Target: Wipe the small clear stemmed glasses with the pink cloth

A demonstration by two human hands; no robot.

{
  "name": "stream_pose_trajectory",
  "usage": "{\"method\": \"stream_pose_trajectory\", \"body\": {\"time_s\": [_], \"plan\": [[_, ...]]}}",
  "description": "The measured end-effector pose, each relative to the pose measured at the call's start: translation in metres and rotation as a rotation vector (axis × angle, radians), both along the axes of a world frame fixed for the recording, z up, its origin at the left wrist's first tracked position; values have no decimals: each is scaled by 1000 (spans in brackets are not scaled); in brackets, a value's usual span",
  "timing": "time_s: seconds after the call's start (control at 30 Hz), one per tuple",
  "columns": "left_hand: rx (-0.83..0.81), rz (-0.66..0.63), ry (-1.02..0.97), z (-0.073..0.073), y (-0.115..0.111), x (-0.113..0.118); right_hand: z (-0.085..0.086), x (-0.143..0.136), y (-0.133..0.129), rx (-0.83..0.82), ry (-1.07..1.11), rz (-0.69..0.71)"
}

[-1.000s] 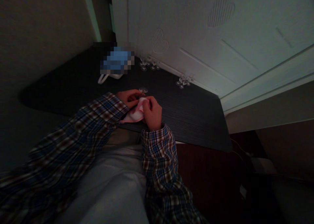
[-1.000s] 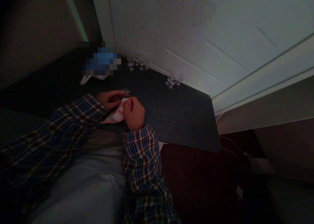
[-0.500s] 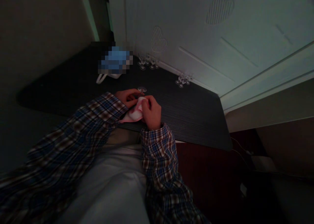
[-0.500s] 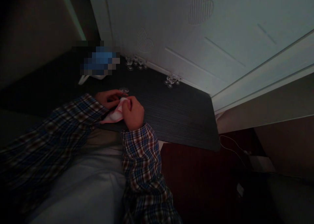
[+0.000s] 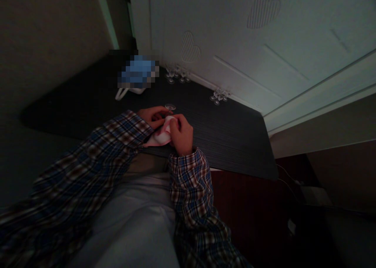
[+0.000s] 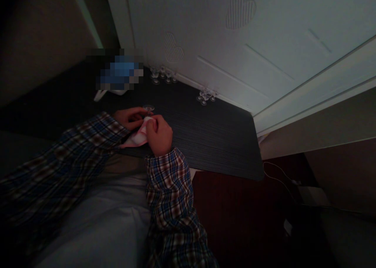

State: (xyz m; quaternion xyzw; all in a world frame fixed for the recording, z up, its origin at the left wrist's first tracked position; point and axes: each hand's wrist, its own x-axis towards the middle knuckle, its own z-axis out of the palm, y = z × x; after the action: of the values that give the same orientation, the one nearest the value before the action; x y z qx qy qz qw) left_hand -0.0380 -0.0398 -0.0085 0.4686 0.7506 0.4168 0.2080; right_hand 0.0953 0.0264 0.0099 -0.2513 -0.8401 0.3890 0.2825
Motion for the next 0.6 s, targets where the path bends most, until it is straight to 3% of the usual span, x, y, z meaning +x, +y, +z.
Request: {"method": "stream_pose_trajectory", "body": {"time_s": [0.6], "plan": [[9, 9, 0, -1, 0, 1, 0, -1, 0, -3, -3, -9]]}}
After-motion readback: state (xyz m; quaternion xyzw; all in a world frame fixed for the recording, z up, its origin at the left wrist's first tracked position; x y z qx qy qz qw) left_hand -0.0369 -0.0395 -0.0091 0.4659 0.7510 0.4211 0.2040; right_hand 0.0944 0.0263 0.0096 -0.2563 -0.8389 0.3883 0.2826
